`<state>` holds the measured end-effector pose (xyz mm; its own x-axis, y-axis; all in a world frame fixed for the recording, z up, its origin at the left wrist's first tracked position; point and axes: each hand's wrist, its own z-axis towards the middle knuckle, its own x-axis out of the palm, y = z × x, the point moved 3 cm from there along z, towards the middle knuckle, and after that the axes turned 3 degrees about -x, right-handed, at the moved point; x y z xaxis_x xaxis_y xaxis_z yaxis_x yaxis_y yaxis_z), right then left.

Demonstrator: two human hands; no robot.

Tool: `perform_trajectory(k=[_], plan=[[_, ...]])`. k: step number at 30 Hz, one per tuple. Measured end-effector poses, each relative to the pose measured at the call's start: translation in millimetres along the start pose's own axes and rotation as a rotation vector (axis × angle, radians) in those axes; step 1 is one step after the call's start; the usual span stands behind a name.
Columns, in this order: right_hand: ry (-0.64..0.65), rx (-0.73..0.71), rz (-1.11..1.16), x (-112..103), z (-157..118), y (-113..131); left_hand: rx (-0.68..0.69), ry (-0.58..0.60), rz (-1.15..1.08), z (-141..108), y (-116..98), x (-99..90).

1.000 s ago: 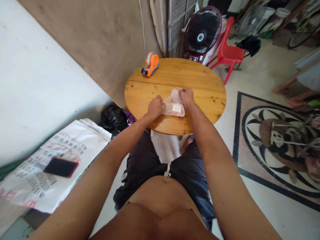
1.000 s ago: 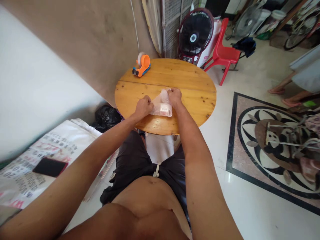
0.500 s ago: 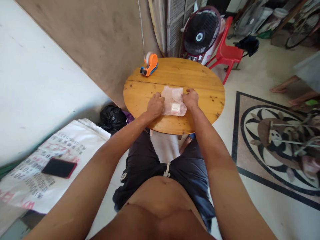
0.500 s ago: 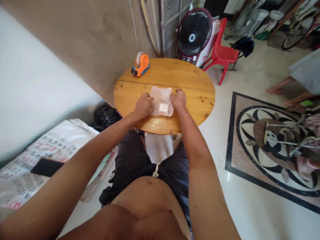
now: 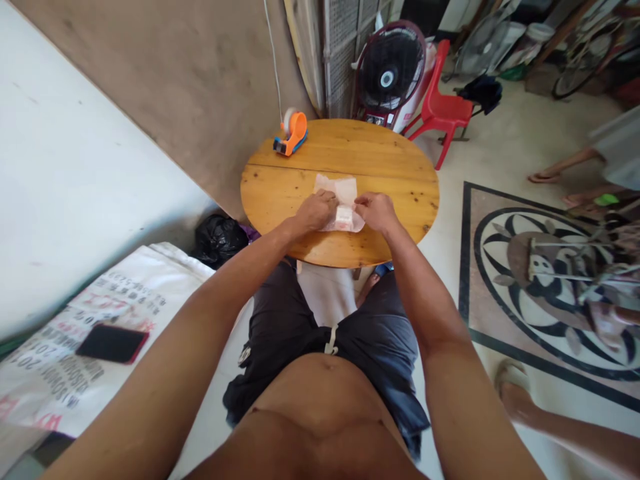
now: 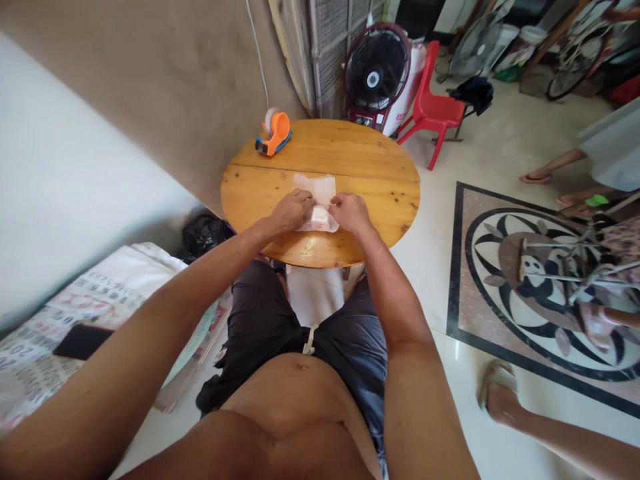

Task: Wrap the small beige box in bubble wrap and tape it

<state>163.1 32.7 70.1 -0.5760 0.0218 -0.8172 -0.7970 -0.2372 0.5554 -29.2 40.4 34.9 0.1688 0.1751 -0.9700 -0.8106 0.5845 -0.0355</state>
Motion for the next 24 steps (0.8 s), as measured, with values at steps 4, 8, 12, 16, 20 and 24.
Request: perform_trajectory(k=[4,8,12,16,20,24], plan=[[-0.028,-0.004,-0.065,-3,3,-2,0.094,0.049,-0.048,3,0,2.2],[-0.075,0.104,-0.086,-4,2,-15,0.067,0.124,-0.06,2,4,7.3],[-0.093,0.226,-0.056,0,-3,-33,0.066,0.142,-0.117,4,11,11.2],[-0.105,0.267,-0.033,4,-6,-43,0.05,0.128,-0.187,9,17,14.1],[-0.046,0.189,-0.026,6,-7,-42,0.033,0.08,-0.179,9,15,16.3],[-0.013,0.129,-0.033,4,-10,-40,0.042,0.045,-0.156,4,11,18.0]])
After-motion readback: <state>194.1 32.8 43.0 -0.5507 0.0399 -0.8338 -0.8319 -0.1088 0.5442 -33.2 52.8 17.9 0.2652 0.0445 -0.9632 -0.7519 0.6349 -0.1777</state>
